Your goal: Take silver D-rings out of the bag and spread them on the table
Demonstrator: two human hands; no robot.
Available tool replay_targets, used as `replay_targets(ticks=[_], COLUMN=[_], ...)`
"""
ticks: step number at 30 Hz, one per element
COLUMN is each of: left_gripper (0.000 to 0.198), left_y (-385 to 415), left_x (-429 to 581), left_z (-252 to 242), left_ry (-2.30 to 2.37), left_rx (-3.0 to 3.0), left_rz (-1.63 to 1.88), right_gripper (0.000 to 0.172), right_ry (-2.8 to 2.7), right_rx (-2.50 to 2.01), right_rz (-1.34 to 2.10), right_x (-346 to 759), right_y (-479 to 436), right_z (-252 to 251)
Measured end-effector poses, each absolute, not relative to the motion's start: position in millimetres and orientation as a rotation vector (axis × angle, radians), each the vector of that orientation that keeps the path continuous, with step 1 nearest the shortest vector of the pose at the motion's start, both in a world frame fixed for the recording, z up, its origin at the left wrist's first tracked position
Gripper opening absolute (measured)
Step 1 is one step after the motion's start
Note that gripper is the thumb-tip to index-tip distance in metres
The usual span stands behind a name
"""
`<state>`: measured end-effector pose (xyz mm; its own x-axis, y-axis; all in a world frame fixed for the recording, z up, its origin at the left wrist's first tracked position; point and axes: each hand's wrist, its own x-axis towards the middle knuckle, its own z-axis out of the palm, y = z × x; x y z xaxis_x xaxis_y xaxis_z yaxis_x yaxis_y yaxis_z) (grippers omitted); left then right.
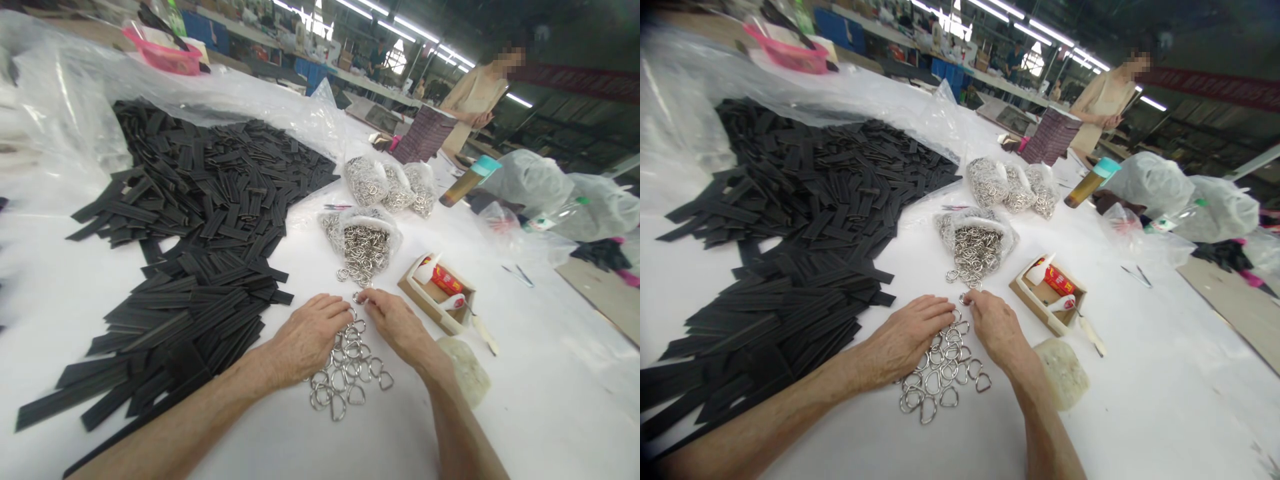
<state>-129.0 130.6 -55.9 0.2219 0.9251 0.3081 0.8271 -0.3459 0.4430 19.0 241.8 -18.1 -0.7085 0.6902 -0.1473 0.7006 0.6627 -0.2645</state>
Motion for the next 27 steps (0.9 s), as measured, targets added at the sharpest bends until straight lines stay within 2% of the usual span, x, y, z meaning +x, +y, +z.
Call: replay_targets(ticks=[5,8,10,14,18,27], left_gripper=[0.037,0.034,0.032,0.031,0.032,0.032], left_y=[130,131,131,132,132,132], left_x=[-128,-128,-128,-128,-128,-128], left_z=[-55,-56,-56,-56,-57,-59], left_ry=[1.685,1.694,1.697,1.698,1.702,1.704], left_rx=[2.257,2.274,2.305,2.347,2.346,2.331], left_rz=[0.824,0.776,0.728,0.685,0.675,0.713], right_gripper=[0.029,0.027,0.026,0.034,0.040,0.017], right_ry=[2.759,2.674,2.708,2.938,2.965,2.977], right_rx=[0.907,0.831,0.968,1.370,1.359,1.365], right_rz=[-0.959,-1.104,-1.054,-0.623,-0.450,-0.441], right_x=[30,33,32,23,15,25], right_y=[242,246,250,254,253,260], right_z=[-7,-4,-6,-17,-31,-23])
